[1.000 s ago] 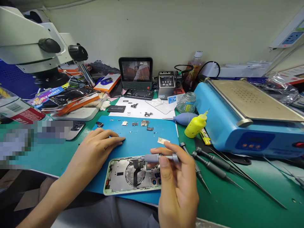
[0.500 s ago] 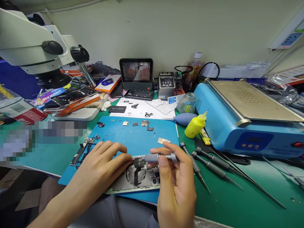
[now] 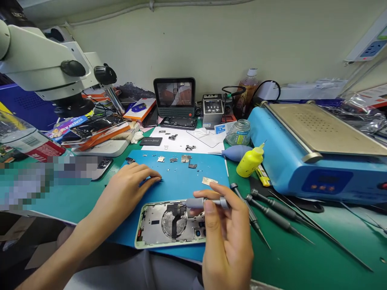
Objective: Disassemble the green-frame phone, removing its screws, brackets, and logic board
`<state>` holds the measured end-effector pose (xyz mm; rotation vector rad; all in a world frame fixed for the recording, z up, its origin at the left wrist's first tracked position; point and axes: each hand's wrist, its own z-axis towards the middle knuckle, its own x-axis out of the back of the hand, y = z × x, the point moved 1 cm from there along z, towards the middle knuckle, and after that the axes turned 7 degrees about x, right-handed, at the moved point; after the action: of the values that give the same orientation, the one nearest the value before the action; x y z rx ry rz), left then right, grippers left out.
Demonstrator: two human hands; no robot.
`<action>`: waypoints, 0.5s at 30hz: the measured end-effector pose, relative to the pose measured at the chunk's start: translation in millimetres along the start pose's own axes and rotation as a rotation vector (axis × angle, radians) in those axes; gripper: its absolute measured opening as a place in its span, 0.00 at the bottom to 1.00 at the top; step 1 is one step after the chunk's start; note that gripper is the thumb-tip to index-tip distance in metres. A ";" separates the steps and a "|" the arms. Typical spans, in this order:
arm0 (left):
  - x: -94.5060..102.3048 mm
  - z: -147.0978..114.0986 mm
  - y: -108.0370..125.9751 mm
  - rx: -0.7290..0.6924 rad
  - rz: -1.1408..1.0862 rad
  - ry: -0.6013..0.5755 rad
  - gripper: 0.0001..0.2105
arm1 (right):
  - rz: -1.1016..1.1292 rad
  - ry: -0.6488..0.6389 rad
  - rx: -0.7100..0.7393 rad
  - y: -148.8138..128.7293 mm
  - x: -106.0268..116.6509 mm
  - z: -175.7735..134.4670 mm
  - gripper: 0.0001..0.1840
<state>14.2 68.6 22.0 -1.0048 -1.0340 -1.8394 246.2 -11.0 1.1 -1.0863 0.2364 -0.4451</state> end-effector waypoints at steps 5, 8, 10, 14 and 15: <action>9.4 -6.6 1.1 0.025 -0.026 0.019 0.13 | 0.016 0.014 -0.007 -0.2 -0.8 -0.4 0.16; 19.0 -27.1 7.6 -0.012 -0.072 -0.013 0.13 | 0.067 0.062 -0.056 -3.4 -1.5 0.4 0.19; 21.3 -46.6 14.3 -0.070 -0.103 -0.068 0.11 | 0.128 0.103 -0.110 -5.3 -1.9 2.0 0.24; 17.3 -78.1 23.8 -0.130 -0.071 -0.109 0.25 | 0.197 0.114 -0.136 -6.6 -2.3 5.7 0.24; 15.7 -82.1 24.8 -0.136 -0.066 -0.108 0.25 | 0.199 0.104 -0.130 -6.7 -2.3 6.4 0.24</action>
<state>9.3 -18.1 13.7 -1.1742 -1.0277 -1.9490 245.2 -7.5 10.0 -1.1549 0.4666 -0.3111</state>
